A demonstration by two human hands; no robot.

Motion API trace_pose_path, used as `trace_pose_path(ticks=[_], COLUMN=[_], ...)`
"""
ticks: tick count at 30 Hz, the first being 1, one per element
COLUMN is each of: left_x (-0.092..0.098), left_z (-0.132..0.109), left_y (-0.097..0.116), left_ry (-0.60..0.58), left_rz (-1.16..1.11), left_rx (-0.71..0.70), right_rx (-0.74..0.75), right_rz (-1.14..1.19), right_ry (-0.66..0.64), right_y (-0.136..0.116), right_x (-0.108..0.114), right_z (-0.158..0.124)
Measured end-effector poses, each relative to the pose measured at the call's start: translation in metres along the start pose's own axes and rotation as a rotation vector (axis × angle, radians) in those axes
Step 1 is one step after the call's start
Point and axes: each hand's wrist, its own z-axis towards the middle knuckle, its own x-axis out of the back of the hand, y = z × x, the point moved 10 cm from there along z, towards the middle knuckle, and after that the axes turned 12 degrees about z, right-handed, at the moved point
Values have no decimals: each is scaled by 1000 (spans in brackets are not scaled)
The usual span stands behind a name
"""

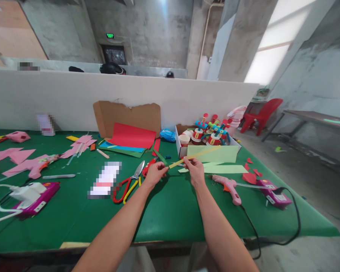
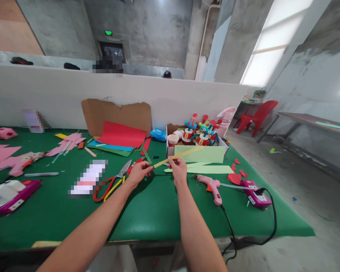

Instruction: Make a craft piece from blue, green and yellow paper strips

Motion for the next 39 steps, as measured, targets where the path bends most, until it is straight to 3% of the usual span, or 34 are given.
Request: trace_pose_path(ticks=[39], left_x=[-4], left_z=[2], left_y=[-4], left_ry=[-25], left_rz=[35], left_rx=[-12], right_rx=[-9], right_rz=[117], right_ry=[-45], right_y=[3], right_x=[-2], right_z=[2])
